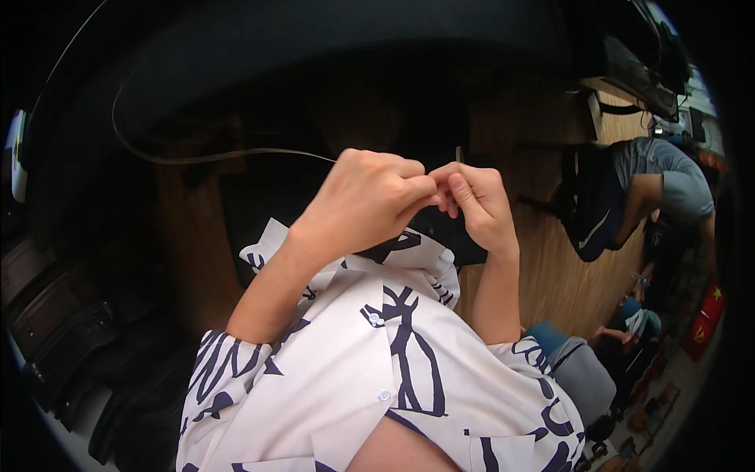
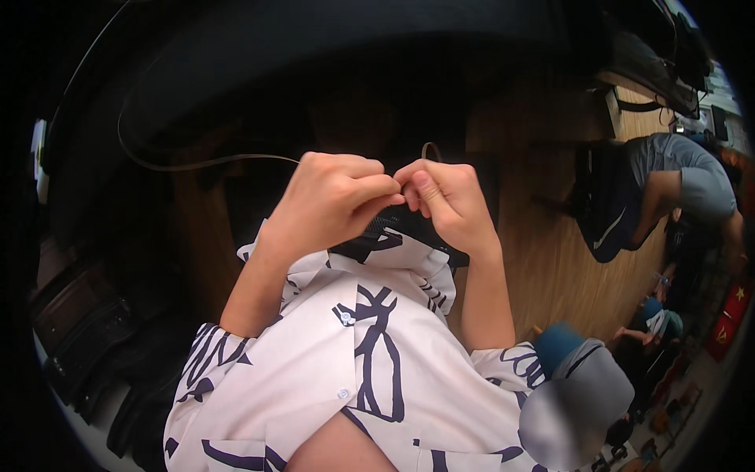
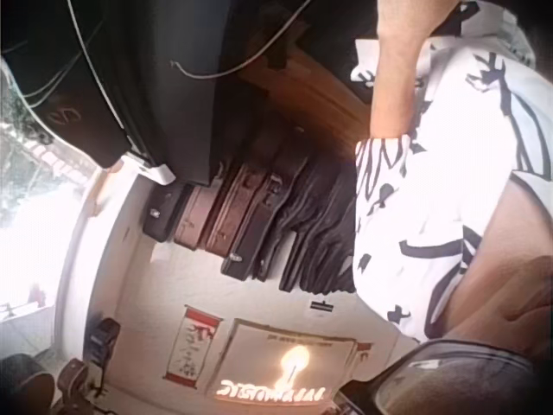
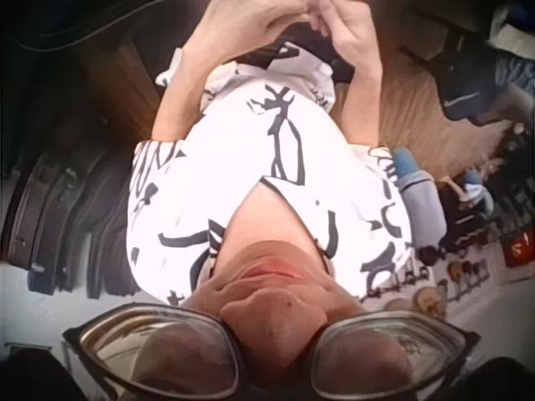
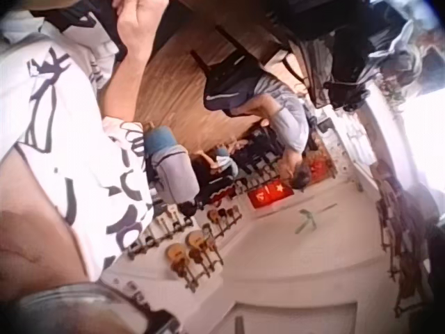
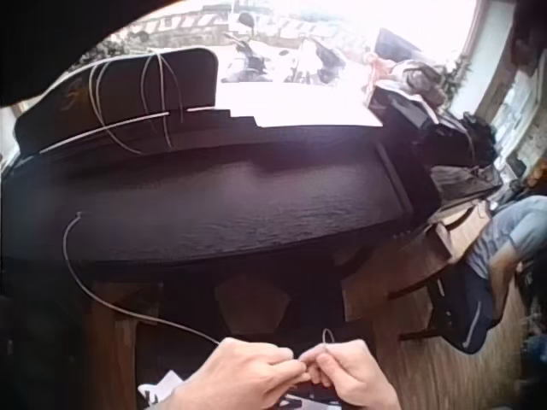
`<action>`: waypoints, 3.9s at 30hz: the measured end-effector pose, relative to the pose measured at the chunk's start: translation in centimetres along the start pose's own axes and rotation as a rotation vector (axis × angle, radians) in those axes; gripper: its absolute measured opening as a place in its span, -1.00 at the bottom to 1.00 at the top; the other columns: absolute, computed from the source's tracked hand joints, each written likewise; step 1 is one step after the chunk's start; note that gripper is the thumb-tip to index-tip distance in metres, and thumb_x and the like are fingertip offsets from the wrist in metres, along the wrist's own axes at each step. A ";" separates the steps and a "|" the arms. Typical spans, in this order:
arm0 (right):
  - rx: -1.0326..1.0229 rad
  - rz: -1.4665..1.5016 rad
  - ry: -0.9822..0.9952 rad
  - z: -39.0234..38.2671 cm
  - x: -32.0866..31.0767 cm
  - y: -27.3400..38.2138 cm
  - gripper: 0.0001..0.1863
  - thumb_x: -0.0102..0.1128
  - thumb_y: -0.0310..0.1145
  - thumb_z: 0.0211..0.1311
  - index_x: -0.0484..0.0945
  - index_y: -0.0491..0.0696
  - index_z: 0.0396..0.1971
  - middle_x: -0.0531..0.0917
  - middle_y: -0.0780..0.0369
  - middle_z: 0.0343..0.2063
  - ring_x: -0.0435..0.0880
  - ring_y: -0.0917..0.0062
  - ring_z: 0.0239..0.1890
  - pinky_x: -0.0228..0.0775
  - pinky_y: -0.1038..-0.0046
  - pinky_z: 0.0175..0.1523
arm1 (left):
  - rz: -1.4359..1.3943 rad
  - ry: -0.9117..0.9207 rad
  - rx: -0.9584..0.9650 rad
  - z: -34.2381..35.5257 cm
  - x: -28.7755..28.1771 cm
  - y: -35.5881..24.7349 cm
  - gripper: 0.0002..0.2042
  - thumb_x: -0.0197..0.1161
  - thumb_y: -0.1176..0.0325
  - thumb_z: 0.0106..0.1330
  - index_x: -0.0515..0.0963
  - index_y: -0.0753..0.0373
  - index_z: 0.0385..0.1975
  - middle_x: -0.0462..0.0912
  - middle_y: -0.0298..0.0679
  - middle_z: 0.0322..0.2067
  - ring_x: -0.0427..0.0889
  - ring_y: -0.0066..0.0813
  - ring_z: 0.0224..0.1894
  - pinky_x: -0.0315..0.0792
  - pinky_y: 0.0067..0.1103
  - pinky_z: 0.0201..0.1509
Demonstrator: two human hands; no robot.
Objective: The person manipulates thin metal wire by hand, bending it into circular loops and twisting the ends to secure the shape. They repeatedly pick up wire from a black piano surface, form loops, and place the finished pieces onto a white sheet of paper.
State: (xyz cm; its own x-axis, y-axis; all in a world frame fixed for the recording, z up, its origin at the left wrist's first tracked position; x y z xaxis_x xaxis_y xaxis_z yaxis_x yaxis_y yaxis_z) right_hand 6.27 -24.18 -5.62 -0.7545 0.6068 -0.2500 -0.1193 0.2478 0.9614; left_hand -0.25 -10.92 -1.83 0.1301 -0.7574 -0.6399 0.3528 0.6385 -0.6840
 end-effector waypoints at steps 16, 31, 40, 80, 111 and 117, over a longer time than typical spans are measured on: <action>-0.114 1.194 0.298 0.5 5.1 -0.5 -0.48 -0.14 -0.14 0.52 0.62 -0.34 -0.21 0.44 0.28 -0.72 0.29 0.67 -0.69 0.15 0.58 -0.52 | -0.044 -0.365 -0.168 -0.3 -1.0 2.9 -0.93 0.45 0.47 0.12 0.69 0.23 -0.42 0.50 -0.34 -0.65 0.42 -0.54 -0.68 0.22 -0.61 -0.64; -0.215 0.252 -0.259 1.8 1.6 -0.2 -0.66 -0.08 -0.44 0.50 0.59 -0.25 0.08 0.74 0.06 -0.11 0.75 0.36 -0.04 0.57 0.41 0.09 | 0.026 0.123 -0.273 -2.3 2.9 2.2 -0.96 0.32 0.50 0.22 0.66 0.28 -0.37 0.60 -0.21 -0.52 0.63 -0.24 -0.51 0.46 -0.47 -0.49; -0.307 -0.106 -0.049 2.8 3.9 8.1 -0.70 -0.02 -0.49 0.46 0.60 -0.25 0.06 0.73 0.12 -0.42 0.75 0.42 -0.40 0.61 0.51 -0.24 | 0.109 -0.185 0.016 -2.2 -5.3 -1.1 -0.93 0.35 0.51 0.09 0.63 0.20 -0.43 0.50 -0.35 -0.59 0.54 -0.44 -0.58 0.40 -0.52 -0.53; -0.476 0.475 0.011 6.6 5.4 15.0 -0.42 -0.09 -0.06 0.55 0.69 -0.33 -0.26 0.74 0.06 -0.45 0.75 0.38 -0.40 0.61 0.47 -0.23 | -0.376 -0.267 -0.197 0.4 -8.7 2.4 -0.88 0.21 0.42 0.39 0.64 0.33 -0.30 0.65 -0.18 -0.52 0.62 -0.29 -0.57 0.43 -0.48 -0.50; -0.250 0.833 0.089 4.7 -1.2 8.7 -0.49 -0.06 -0.29 0.44 0.18 -0.06 -0.78 0.22 0.39 -0.78 0.08 0.70 -0.68 -0.08 0.52 -0.54 | -0.639 -0.100 -0.357 5.8 -6.7 -0.2 -0.79 0.12 0.43 0.47 0.61 0.39 -0.37 0.47 -0.34 -0.58 0.30 -0.70 -0.57 0.11 -0.67 -0.52; -0.055 1.080 -0.056 6.0 -0.5 7.0 -0.52 -0.10 -0.29 0.41 0.10 0.02 -0.77 0.13 0.40 -0.79 -0.01 0.70 -0.70 -0.16 0.51 -0.56 | -0.691 -0.286 -0.443 4.1 -7.0 3.3 -0.88 0.17 0.54 0.42 0.66 0.40 -0.22 0.55 -0.34 -0.40 0.38 -0.74 -0.48 0.20 -0.73 -0.45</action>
State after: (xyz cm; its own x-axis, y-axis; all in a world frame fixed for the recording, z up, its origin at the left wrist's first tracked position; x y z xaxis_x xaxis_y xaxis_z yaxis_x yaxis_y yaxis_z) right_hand 9.70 -18.27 0.58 -0.4476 0.5182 0.7288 0.5610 -0.4719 0.6801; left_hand 3.80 -4.07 1.76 0.2683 -0.9625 0.0411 0.0535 -0.0277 -0.9982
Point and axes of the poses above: each hand's wrist, its own z-axis towards the middle knuckle, its own x-axis out of the palm, y = z × x, the point moved 7 cm from there along z, towards the middle knuckle
